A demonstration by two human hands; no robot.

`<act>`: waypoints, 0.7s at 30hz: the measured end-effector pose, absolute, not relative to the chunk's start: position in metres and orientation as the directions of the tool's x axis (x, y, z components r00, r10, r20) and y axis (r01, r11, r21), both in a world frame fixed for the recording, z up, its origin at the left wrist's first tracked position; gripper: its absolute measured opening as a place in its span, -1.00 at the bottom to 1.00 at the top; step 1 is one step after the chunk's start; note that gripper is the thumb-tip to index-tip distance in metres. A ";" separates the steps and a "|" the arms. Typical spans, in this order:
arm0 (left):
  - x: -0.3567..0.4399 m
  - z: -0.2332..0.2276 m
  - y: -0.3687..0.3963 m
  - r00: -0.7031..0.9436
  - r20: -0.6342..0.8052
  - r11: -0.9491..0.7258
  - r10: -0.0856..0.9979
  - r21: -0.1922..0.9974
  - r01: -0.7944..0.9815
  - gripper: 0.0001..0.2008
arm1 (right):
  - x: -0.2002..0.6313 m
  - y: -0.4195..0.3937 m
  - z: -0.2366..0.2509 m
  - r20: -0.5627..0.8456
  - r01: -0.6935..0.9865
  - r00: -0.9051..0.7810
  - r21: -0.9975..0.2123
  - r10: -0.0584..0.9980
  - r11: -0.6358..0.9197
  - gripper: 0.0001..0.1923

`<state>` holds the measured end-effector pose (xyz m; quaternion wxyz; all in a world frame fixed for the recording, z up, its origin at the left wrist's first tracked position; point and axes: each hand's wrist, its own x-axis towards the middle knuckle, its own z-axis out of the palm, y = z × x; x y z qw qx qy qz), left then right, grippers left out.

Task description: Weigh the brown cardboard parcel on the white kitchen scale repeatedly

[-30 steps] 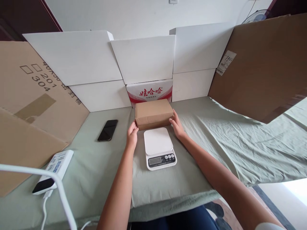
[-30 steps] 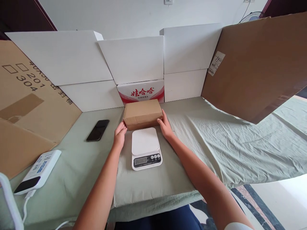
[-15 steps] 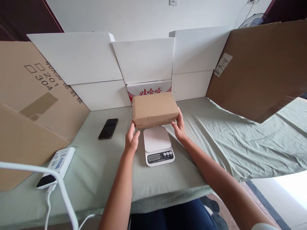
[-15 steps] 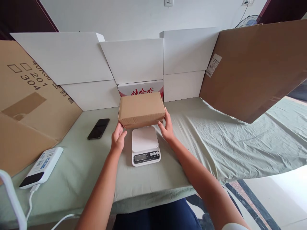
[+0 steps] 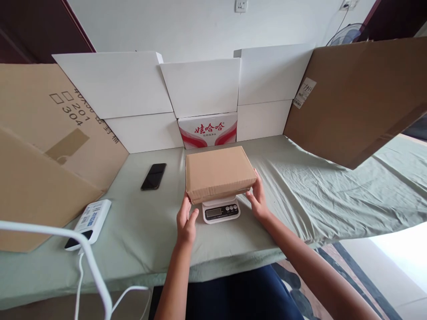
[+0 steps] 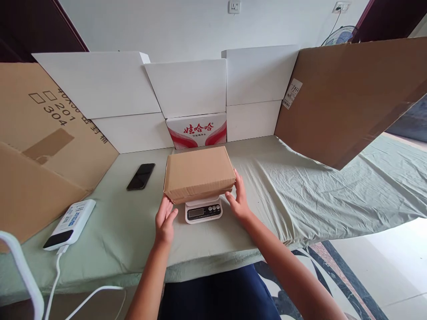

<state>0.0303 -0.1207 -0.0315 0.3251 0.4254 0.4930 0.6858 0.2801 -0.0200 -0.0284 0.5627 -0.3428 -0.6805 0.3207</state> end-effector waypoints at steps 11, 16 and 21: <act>0.035 -0.034 -0.122 -0.452 0.210 -0.252 0.867 0.967 -0.034 -0.22 | 0.280 -0.021 -0.029 0.531 0.106 -0.152 -0.830 0.834 0.548 -0.21; 0.034 -0.034 -0.120 -0.450 0.209 -0.253 0.868 0.967 -0.038 -0.23 | 0.279 -0.020 -0.028 0.531 0.083 -0.146 -0.834 0.835 0.545 -0.22; 0.035 -0.033 -0.120 -0.449 0.256 -0.287 0.856 0.958 -0.002 -0.24 | 0.280 -0.021 -0.025 0.511 0.084 -0.130 -0.848 0.850 0.523 -0.26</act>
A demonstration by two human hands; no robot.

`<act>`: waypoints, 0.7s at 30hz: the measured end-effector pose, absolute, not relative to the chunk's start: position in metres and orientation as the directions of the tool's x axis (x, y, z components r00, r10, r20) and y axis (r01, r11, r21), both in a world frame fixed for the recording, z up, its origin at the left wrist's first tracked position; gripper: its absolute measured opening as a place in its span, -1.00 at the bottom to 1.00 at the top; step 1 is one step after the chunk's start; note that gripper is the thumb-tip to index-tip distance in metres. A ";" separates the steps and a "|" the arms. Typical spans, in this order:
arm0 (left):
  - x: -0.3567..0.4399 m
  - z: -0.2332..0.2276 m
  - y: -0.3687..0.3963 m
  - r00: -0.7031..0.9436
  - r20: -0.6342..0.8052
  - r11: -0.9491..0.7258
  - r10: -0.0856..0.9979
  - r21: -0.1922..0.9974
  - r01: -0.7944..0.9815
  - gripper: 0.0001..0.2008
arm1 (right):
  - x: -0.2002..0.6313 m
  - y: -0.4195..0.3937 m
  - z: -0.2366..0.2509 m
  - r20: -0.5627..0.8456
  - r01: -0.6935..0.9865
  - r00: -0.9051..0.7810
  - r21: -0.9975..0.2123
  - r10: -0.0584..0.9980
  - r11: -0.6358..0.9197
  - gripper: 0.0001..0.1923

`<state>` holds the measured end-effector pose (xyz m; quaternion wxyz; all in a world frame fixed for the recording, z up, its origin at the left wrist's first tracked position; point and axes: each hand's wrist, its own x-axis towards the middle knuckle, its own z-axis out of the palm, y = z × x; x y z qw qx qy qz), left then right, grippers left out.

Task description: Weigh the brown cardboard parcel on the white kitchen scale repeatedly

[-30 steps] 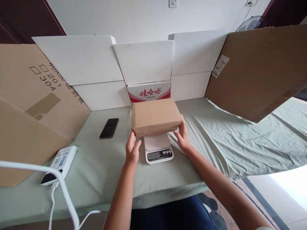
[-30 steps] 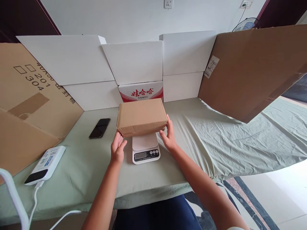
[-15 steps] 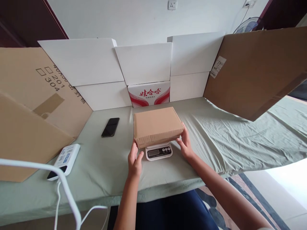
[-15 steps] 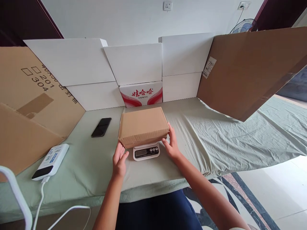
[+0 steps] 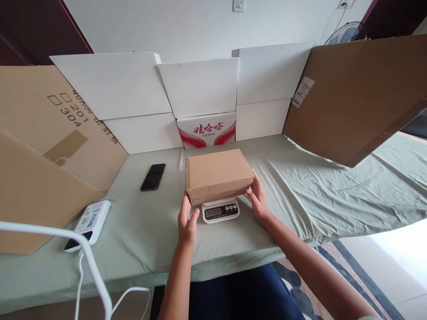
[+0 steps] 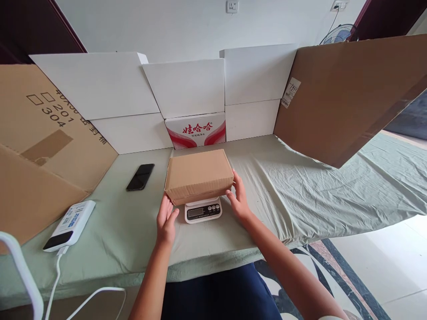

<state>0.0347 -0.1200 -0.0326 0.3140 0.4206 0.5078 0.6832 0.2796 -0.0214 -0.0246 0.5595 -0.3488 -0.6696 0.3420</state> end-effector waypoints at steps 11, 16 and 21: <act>0.033 -0.031 -0.120 -0.451 0.287 -0.304 0.845 0.952 0.035 -0.27 | 0.280 -0.025 -0.018 0.496 0.044 -0.101 -0.864 0.862 0.502 -0.26; 0.033 -0.031 -0.119 -0.456 0.303 -0.322 0.837 0.946 0.037 -0.27 | 0.280 -0.025 -0.018 0.500 0.064 -0.080 -0.861 0.862 0.505 -0.29; 0.033 -0.032 -0.120 -0.465 0.281 -0.313 0.839 0.950 0.009 -0.27 | 0.280 -0.025 -0.018 0.502 0.054 -0.090 -0.860 0.860 0.508 -0.30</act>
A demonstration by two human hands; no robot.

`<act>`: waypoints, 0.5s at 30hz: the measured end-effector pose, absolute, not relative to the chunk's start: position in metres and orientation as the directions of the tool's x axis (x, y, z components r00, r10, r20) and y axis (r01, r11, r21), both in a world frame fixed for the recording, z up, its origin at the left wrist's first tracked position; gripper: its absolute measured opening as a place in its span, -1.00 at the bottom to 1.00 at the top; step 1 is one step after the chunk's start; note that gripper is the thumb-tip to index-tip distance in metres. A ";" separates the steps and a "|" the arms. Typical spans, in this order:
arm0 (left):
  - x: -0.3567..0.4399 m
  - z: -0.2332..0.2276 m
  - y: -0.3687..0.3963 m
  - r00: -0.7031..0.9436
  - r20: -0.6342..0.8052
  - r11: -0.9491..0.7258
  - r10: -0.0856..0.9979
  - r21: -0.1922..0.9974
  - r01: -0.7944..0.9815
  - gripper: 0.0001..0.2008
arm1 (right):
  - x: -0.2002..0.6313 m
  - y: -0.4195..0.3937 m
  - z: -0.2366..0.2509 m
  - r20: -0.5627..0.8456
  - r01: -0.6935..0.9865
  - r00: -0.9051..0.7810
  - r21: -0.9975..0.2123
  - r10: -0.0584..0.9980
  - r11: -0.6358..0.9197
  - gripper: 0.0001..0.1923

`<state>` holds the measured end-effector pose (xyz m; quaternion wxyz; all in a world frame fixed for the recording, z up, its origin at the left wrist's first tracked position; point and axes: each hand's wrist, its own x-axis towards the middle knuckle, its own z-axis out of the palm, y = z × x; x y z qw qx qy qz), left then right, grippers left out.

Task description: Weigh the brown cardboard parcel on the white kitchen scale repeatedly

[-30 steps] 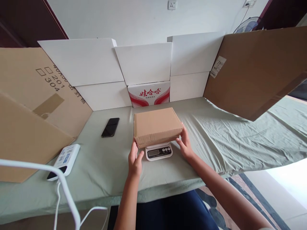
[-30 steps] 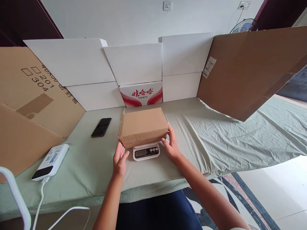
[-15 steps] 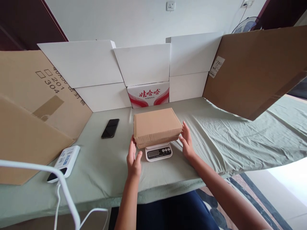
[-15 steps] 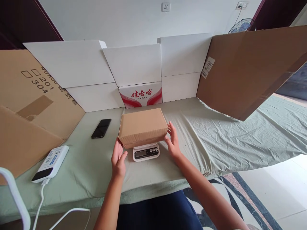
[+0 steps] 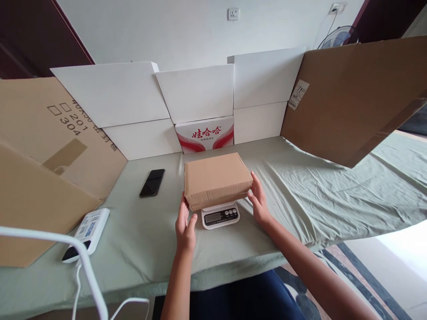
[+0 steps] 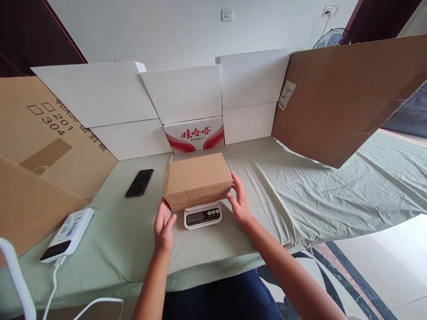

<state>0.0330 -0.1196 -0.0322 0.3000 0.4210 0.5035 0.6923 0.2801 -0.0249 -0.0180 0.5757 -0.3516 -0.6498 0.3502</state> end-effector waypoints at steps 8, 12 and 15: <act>0.032 -0.032 -0.118 -0.468 0.249 -0.292 0.848 0.956 -0.019 -0.27 | 0.279 -0.025 -0.015 0.458 0.036 -0.097 -0.886 0.884 0.463 -0.30; 0.030 -0.040 -0.119 -0.474 0.195 -0.239 0.859 0.970 -0.035 -0.26 | 0.277 -0.026 -0.014 0.450 0.023 -0.130 -0.889 0.883 0.456 -0.28; 0.026 -0.036 -0.118 -0.495 0.214 -0.248 0.842 0.969 -0.002 -0.29 | 0.276 -0.025 -0.003 0.482 0.028 -0.146 -0.871 0.864 0.491 -0.27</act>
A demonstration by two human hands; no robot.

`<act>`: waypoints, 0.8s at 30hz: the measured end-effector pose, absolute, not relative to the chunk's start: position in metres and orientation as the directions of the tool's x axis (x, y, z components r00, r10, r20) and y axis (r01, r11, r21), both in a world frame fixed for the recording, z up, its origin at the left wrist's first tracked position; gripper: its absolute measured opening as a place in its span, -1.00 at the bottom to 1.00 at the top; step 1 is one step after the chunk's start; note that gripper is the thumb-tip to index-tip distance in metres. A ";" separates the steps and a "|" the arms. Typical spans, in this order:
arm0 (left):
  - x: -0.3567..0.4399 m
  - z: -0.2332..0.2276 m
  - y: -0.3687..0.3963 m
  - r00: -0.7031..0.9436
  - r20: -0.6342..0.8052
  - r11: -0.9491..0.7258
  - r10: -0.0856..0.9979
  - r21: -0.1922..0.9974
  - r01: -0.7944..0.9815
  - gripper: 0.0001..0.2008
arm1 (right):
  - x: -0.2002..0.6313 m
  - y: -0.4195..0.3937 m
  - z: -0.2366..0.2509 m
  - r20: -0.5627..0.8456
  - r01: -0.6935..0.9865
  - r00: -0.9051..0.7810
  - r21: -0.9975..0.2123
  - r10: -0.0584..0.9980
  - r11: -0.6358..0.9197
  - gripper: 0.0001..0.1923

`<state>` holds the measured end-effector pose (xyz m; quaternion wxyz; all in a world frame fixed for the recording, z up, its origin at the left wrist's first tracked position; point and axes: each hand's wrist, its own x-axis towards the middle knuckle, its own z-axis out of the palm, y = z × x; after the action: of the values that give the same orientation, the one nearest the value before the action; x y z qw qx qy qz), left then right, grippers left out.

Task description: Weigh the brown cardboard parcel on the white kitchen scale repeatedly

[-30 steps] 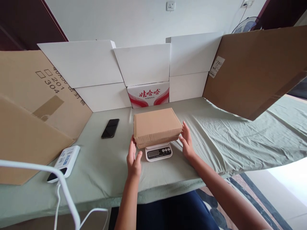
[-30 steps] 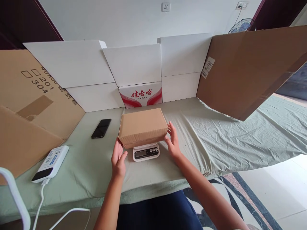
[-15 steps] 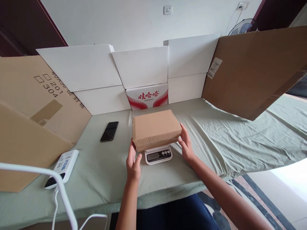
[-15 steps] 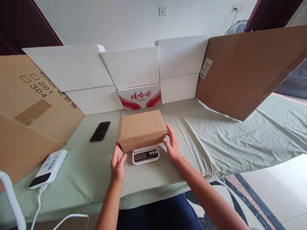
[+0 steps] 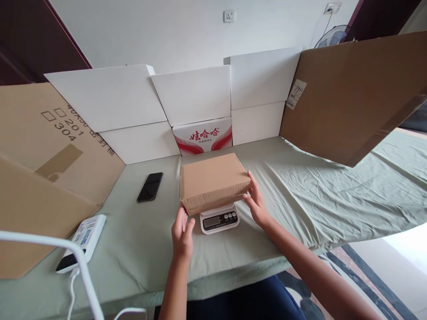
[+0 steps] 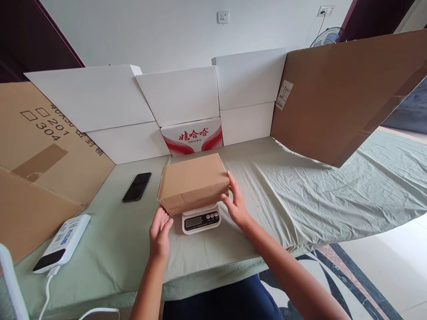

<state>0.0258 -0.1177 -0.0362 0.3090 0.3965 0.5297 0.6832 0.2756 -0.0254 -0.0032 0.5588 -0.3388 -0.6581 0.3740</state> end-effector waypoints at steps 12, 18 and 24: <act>-0.012 0.003 0.014 -0.421 0.355 -0.393 0.835 0.920 -0.004 -0.54 | 0.228 0.090 0.016 0.575 -0.140 -0.115 -0.816 0.810 0.560 -0.25; -0.010 -0.023 0.021 -0.434 0.317 -0.362 0.843 0.932 -0.022 -0.50 | 0.223 0.102 -0.016 0.484 -0.154 -0.136 -0.872 0.864 0.464 -0.27; -0.020 -0.027 0.021 -0.515 0.248 -0.316 0.821 0.948 -0.048 -0.17 | 0.232 0.113 -0.020 0.480 -0.023 -0.026 -0.877 0.877 0.479 -0.26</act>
<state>-0.0198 0.0210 -0.0272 0.3047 0.3870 0.4993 0.7128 0.2322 0.1128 -0.0204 0.6044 -0.3490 -0.6118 0.3723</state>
